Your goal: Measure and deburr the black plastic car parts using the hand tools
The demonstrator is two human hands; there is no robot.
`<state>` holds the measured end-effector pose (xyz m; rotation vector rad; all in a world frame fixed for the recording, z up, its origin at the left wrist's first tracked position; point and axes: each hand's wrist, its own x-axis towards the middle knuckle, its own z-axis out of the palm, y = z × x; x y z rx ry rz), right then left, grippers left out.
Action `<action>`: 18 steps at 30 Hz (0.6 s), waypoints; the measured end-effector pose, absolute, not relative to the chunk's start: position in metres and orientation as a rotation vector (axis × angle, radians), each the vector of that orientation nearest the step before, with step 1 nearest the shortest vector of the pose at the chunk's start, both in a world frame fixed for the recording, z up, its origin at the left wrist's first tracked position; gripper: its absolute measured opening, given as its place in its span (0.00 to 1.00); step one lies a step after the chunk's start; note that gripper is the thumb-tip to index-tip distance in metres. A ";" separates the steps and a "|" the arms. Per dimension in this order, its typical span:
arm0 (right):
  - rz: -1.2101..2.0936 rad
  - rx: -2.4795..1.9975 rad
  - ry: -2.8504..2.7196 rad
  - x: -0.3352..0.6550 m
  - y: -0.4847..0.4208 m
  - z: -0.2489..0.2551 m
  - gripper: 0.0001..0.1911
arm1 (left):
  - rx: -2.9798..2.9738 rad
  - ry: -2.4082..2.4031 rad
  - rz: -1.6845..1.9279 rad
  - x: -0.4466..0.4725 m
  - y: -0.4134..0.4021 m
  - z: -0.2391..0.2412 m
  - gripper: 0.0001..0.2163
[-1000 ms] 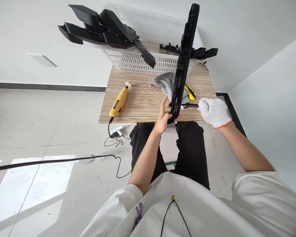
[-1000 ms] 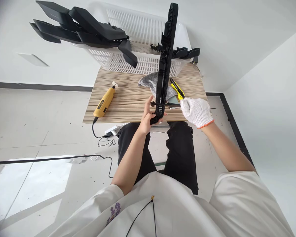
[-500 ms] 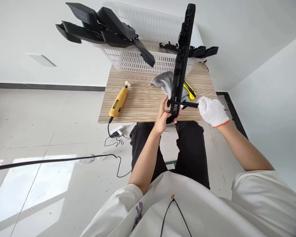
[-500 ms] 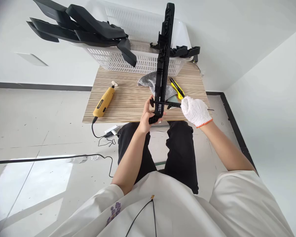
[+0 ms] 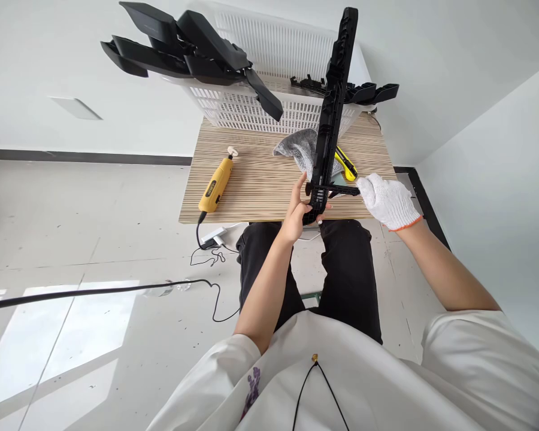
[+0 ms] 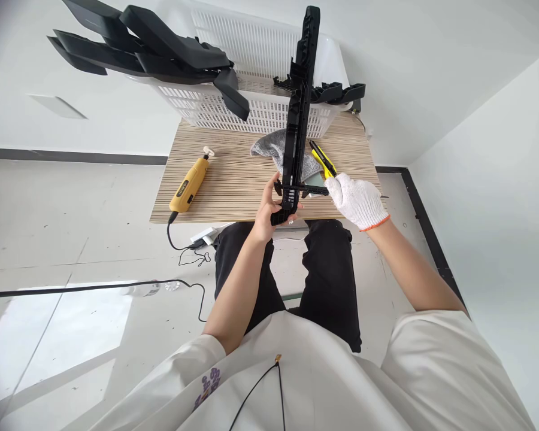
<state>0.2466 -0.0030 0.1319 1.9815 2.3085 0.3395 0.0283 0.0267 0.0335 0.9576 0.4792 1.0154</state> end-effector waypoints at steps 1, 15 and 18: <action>0.336 1.994 2.312 0.247 -0.003 0.132 0.33 | 0.953 0.480 1.013 0.028 0.027 0.034 0.51; 0.426 2.071 2.309 0.251 -0.003 0.128 0.35 | 0.959 0.472 1.019 0.028 0.026 0.031 0.50; 0.442 2.064 2.343 0.251 -0.003 0.126 0.37 | 0.947 0.462 1.015 0.028 0.026 0.031 0.51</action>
